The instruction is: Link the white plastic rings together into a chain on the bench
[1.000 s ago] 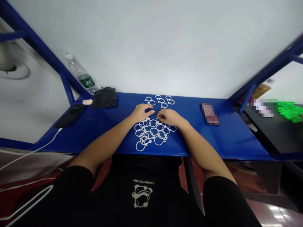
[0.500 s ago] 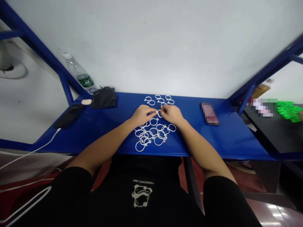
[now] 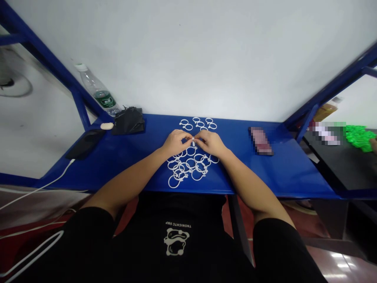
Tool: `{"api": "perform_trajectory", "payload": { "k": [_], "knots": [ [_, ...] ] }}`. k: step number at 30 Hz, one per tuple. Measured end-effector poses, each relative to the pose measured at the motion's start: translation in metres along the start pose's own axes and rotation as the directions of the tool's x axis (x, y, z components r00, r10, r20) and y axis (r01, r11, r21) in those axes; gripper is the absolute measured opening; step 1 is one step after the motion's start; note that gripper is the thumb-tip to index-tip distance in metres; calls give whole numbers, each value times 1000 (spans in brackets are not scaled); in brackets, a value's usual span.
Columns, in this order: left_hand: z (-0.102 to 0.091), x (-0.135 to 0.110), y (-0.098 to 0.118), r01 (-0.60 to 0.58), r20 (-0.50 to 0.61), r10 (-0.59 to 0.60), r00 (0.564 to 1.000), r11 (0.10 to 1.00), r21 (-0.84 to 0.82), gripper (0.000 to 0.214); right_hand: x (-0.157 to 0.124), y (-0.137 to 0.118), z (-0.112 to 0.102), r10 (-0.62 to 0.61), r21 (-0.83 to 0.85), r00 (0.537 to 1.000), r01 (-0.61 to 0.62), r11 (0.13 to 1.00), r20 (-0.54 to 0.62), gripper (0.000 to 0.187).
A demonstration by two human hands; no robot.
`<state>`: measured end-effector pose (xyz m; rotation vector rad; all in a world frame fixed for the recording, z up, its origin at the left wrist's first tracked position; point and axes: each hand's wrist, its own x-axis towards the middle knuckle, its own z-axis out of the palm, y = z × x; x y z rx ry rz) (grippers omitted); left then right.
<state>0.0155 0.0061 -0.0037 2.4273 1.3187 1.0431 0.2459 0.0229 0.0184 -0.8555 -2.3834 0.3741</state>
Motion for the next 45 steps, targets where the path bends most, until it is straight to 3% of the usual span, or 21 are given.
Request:
{"api": "perform_trajectory", "payload": {
  "k": [8, 12, 15, 18, 20, 23, 27, 34, 40, 45],
  "knots": [
    [-3, 0, -2, -18, 35, 20, 999, 998, -52, 12, 0, 1, 5, -68, 32, 997, 69, 997, -30, 27],
    [-3, 2, -5, -18, -1, 18, 1000, 1000, -9, 12, 2, 0, 9, -21, 0, 998, 21, 1000, -53, 26],
    [-3, 5, -11, 51, -43, -50, 998, 998, 23, 15, 3, 3, 11, 49, -55, 993, -55, 997, -103, 25],
    [-5, 7, -22, 161, 49, -164, 985, 986, 52, 12, 2, 8, 9, 76, -79, 991, -85, 993, -114, 28],
    [-7, 7, -30, 228, 111, -239, 965, 968, 101, 7, 1, 10, 5, 65, -78, 995, -70, 994, -74, 28],
    [-9, 7, -36, 273, 104, -286, 953, 954, 123, 11, 0, 8, 2, 46, -67, 998, -43, 997, 39, 27],
    [-8, 6, -31, 228, 118, -238, 964, 969, 91, 20, 1, 5, 3, 62, -100, 986, -47, 994, 155, 25],
    [-5, 5, -18, 174, 178, -176, 968, 984, 25, 19, 2, 22, 2, 201, -243, 966, -158, 957, 162, 21],
    [-5, 2, -14, 55, 232, -48, 972, 998, -22, 20, 1, 18, 3, 117, -132, 986, -101, 986, 117, 28],
    [-3, 1, -12, 33, 225, -37, 974, 999, 20, 18, 2, 5, 3, 72, -32, 973, -67, 997, 218, 22]
  ]
}}
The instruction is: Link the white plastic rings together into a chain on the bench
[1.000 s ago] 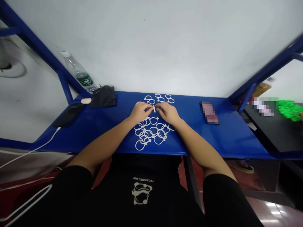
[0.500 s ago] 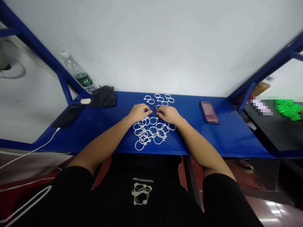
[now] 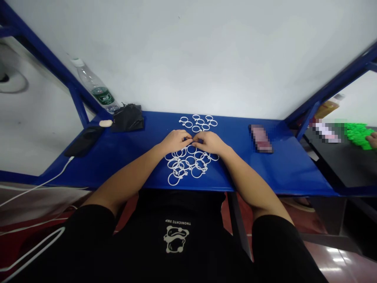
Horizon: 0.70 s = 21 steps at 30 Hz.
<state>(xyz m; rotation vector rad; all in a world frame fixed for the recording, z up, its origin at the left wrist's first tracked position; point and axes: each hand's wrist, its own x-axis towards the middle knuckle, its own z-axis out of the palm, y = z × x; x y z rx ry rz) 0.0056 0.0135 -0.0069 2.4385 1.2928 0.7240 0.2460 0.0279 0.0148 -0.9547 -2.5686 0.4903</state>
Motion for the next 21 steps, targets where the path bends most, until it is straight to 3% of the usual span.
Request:
{"api": "perform_trajectory", "payload": {
  "k": [5, 10, 16, 21],
  "knots": [
    [2, 0, -1, -2, 15, 2, 1000, 1000, 12, 19, 2, 2, 3, -37, 9, 997, 37, 999, 72, 20],
    [0, 0, 1, -30, 18, 30, 999, 999, 8, 28, 1, 7, 2, -14, -45, 999, 16, 999, 46, 15],
    [-4, -1, 7, -5, -70, -8, 998, 984, -175, 38, 0, 3, -1, -61, -40, 981, 54, 998, -183, 22],
    [1, 0, 5, 43, -36, -63, 997, 916, -399, 35, 1, 0, 2, -222, -42, 905, 223, 974, -362, 20]
  ]
}}
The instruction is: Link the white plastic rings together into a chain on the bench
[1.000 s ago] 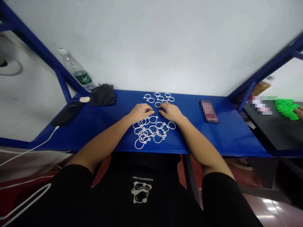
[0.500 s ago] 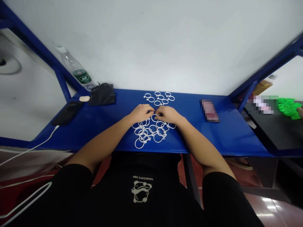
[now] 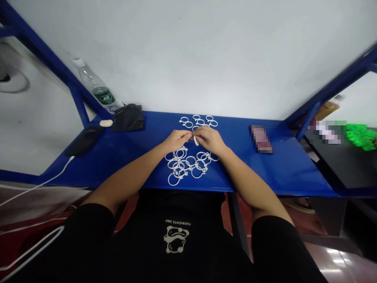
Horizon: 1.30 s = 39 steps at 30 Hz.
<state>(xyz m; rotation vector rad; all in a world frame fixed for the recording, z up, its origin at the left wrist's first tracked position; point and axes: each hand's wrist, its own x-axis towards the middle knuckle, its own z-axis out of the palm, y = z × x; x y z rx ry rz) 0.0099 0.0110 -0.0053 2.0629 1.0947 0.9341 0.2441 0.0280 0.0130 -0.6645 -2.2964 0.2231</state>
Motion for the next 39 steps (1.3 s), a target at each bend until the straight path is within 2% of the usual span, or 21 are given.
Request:
{"api": "perform_trajectory", "payload": {
  "k": [3, 6, 8, 11, 14, 17, 27, 30, 34, 39],
  "knots": [
    [5, 1, -5, -30, -30, 28, 999, 997, -68, 32, 0, 0, 1, -57, 5, 996, 58, 998, -63, 14],
    [7, 2, -8, -73, -104, 67, 992, 996, -58, 28, 0, 0, 0, -57, 23, 997, 58, 998, -53, 20],
    [8, 2, -9, -119, -152, 117, 981, 993, -3, 22, -1, 0, -1, -50, 42, 998, 52, 998, -47, 28],
    [6, 2, -9, -213, -191, 239, 952, 966, 150, 18, -2, -1, 0, 5, 50, 996, -1, 999, -84, 25],
    [5, 2, -9, -269, -187, 330, 925, 918, 292, 17, -1, -2, -1, 71, 44, 994, -67, 997, -88, 20],
    [5, 1, -8, -288, -170, 367, 915, 887, 361, 18, -1, -3, -1, 87, 32, 994, -85, 996, -61, 22],
    [6, -1, -6, -305, -170, 403, 899, 855, 419, 22, -2, -4, 8, 151, 6, 987, -151, 989, -61, 22],
    [1, 1, -7, -297, -125, 376, 918, 862, 411, 23, -3, -2, 7, 137, -38, 990, -138, 990, -38, 22],
    [-16, 2, -5, -266, -33, 305, 952, 875, 406, 22, -3, 2, 5, 110, -164, 994, -109, 980, -1, 23],
    [-38, -6, 7, -267, 113, 242, 964, 890, 370, 18, 0, 7, 6, 182, -268, 982, -188, 945, -47, 25]
  ]
}}
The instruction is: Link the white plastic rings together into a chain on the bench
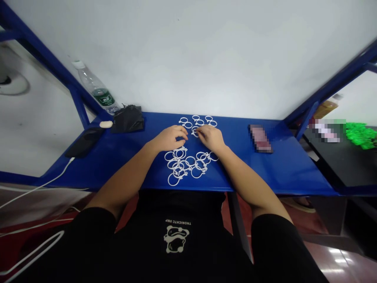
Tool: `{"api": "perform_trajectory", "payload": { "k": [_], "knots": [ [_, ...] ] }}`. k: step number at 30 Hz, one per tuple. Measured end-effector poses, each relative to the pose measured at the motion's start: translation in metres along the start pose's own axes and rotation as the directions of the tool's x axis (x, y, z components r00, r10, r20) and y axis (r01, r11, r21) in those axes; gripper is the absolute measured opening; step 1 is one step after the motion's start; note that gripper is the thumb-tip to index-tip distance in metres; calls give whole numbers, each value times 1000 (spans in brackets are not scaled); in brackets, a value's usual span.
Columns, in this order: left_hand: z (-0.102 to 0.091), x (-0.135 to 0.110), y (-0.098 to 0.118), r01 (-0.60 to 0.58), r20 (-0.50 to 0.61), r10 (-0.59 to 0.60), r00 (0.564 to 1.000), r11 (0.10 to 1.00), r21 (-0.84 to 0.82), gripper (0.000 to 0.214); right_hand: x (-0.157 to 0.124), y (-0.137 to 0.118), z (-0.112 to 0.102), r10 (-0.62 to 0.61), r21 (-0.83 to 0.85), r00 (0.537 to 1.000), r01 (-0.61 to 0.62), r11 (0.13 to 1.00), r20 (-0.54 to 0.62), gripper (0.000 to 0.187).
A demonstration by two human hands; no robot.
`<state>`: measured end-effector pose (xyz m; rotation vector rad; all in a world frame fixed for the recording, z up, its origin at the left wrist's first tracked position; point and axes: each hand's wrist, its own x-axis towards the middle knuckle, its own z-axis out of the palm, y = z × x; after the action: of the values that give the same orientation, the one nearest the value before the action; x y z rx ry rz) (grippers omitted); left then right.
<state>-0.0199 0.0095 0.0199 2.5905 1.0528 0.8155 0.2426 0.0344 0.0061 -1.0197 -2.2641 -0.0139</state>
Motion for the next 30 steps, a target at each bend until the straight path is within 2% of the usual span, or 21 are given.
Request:
{"api": "perform_trajectory", "payload": {
  "k": [2, 5, 9, 11, 14, 18, 24, 27, 30],
  "knots": [
    [-6, -3, 4, 11, 100, -12, 995, 1000, 9, 15, 0, 1, 0, 20, 11, 999, -20, 1000, 25, 24],
    [-8, -6, 6, 17, 208, -21, 978, 1000, 22, 15, -1, 3, -2, 8, 48, 992, -14, 999, 123, 22],
    [0, -6, -2, 1, 210, -4, 978, 1000, 14, 10, -3, 5, 1, -15, 59, 970, 1, 998, 242, 22],
    [5, -5, -8, -23, 179, 20, 984, 1000, 16, 10, -3, 6, 4, -13, 62, 965, -3, 998, 262, 23],
    [12, -4, -13, -56, 99, 53, 994, 998, 33, 9, -3, 7, 5, -2, 74, 973, -15, 997, 230, 25],
    [14, 0, -12, -31, -31, 32, 999, 999, 19, 9, -3, 6, 1, -17, 114, 981, -6, 993, 193, 25],
    [15, 5, -6, 6, -251, -30, 968, 996, -93, 7, -3, -7, -5, -81, 223, 992, 58, 973, 95, 29],
    [22, 7, -4, -26, -314, -9, 949, 994, -109, 9, -3, -12, -5, -107, 250, 993, 89, 964, 59, 30],
    [30, 7, -1, -58, -333, 19, 943, 993, -107, 10, -4, -12, -4, -103, 252, 994, 91, 964, 36, 30]
  ]
}}
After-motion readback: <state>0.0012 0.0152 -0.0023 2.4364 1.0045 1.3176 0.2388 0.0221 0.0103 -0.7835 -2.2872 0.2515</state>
